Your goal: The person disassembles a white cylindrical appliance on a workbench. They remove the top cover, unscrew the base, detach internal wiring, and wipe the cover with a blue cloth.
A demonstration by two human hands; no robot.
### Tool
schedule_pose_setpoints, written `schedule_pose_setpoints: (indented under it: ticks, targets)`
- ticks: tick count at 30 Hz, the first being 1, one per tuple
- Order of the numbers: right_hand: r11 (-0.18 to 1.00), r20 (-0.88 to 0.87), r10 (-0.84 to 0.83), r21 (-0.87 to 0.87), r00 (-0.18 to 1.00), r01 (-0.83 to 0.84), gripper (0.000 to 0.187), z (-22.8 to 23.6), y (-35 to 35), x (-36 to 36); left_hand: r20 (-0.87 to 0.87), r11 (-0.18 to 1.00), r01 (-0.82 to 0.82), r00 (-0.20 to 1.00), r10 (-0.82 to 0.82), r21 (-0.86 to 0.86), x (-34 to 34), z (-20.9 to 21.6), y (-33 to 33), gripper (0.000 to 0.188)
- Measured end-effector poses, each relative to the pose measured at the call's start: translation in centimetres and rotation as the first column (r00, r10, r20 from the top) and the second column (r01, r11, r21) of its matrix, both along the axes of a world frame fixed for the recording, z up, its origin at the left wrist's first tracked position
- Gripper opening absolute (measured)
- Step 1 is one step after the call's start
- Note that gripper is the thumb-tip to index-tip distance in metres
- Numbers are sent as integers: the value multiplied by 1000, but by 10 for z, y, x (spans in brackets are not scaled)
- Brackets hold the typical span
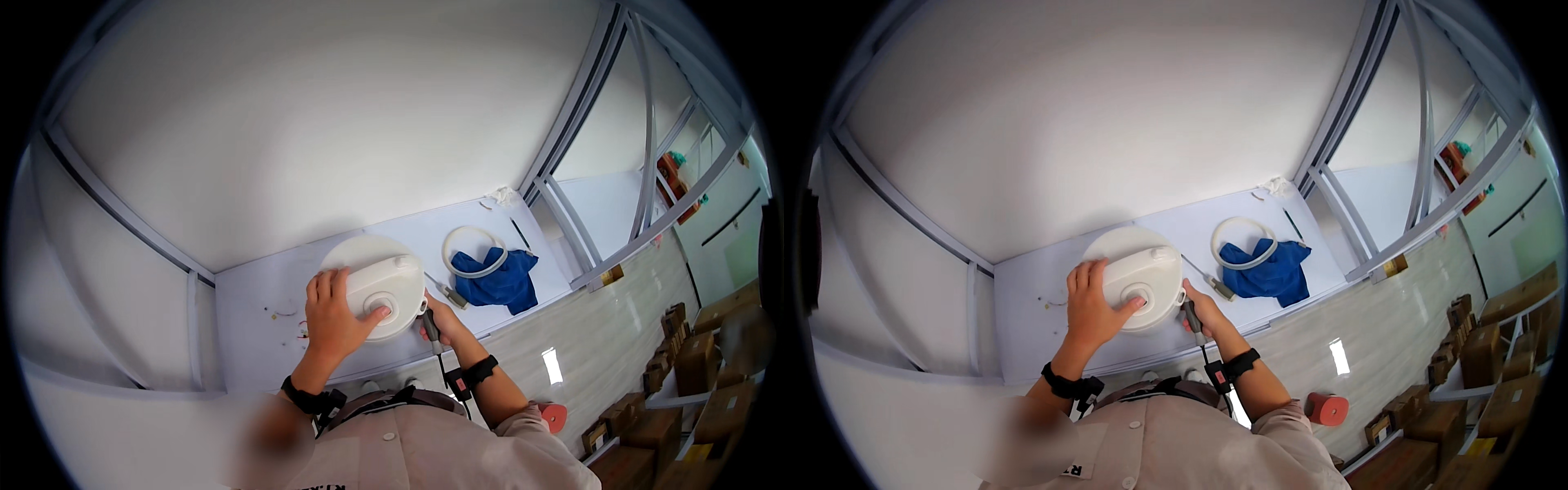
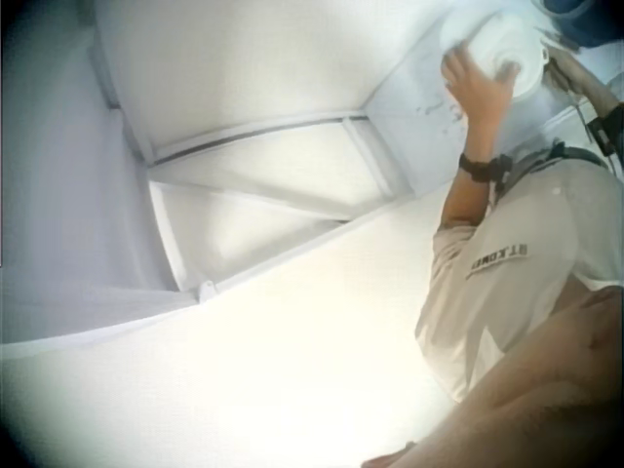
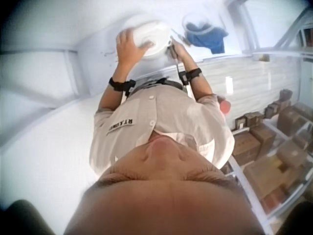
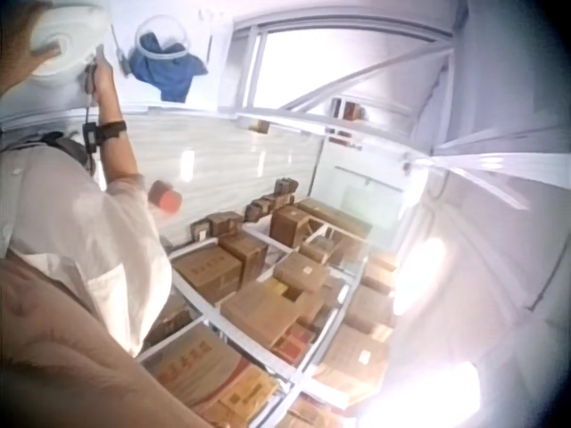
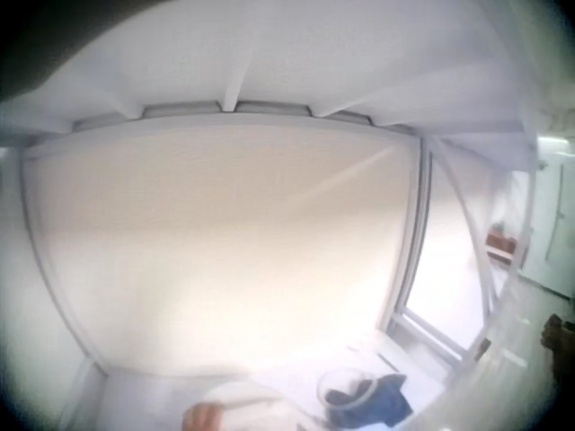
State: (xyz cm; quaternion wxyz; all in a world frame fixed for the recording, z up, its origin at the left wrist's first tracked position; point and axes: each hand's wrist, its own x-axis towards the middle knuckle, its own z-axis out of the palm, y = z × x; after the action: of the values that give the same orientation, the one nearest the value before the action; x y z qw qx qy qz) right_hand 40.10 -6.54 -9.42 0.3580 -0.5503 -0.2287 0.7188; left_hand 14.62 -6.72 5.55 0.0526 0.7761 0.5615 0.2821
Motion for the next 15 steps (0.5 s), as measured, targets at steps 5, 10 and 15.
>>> schedule_pose_setpoints:
  ticks: [5, 10, 15]
  targets:
    - [999, -86, 31, 11, 996, -31, 71, 6, 3, 3, 29, 998, 15, 999, -13, -59, -5, -5, 2, 97]
    - [991, -89, 85, 115, 992, -74, 70, 16, 1, -1, 109, 996, 18, 994, -8, -91, -24, -4, 9, 95]
    - [990, -96, 92, 118, 991, -81, 72, 29, 1, -4, 150, 993, 41, 988, -23, -115, -46, -10, 8, 91]
